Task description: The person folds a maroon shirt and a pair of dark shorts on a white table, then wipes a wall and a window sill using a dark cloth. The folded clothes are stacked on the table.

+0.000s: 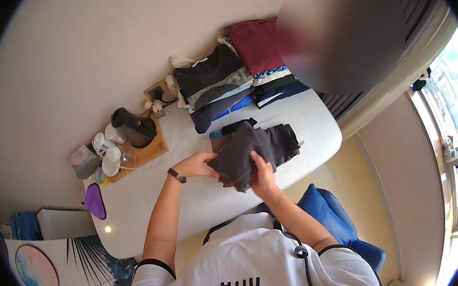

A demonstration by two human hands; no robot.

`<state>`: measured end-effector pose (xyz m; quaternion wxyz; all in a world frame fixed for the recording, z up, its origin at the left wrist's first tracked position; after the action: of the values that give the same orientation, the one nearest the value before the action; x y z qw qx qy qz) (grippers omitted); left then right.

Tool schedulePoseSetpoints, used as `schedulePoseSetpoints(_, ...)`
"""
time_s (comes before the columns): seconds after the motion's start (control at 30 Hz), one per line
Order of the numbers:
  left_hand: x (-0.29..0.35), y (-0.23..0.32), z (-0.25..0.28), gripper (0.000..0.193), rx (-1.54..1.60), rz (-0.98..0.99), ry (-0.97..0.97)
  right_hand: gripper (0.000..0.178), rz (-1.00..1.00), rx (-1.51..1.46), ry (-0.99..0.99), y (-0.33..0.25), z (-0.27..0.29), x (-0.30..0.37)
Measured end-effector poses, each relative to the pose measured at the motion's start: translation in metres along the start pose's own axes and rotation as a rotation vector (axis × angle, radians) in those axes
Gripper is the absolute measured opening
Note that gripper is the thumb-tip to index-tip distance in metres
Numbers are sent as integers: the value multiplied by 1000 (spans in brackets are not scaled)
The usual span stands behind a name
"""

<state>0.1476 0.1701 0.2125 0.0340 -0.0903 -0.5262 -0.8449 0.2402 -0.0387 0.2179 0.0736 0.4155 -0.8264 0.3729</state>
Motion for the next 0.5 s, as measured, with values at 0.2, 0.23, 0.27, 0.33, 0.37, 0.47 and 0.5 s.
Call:
schedulePoseSetpoints(0.2, -65, -53, -15, 24, -27, 229, 84, 34, 196, 383, 265, -11, 117, -69)
schedulePoseSetpoints(0.23, -69, -48, -15, 25, -128, 229, 148, 35, 182, 503, 295, -15, 122, -70)
schedulePoseSetpoints(0.27, -71, -43, -16, 26, -176, 221, 177, 35, 208, 547, 304, -16, 125, -73)
schedulePoseSetpoints(0.33, -73, -34, -20, 28, -268, 206, 230, 35, 254, 635, 331, -14, 128, -77)
schedulePoseSetpoints(0.37, -65, -29, -20, 30, -216, 143, 306, 33, 251, 677, 340, -15, 122, -75)
schedulePoseSetpoints(0.47, -46, -18, -19, 32, -146, 274, 187, 35, 39, 525, 254, -14, 127, -74)
schedulePoseSetpoints(0.5, -41, -25, -17, 27, -97, 247, 196, 37, -1, 318, 182, -12, 119, -71)
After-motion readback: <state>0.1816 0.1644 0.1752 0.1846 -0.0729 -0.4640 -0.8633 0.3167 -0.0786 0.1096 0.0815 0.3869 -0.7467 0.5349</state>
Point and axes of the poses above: each hand's wrist, its own x-axis away from the middle knuckle, its own z-axis out of the back of the hand, y = z × x, the point moved 3 cm from there along -x, towards the middle knuckle, and after that the axes turned 5 degrees about z, right-handed, at the moved point
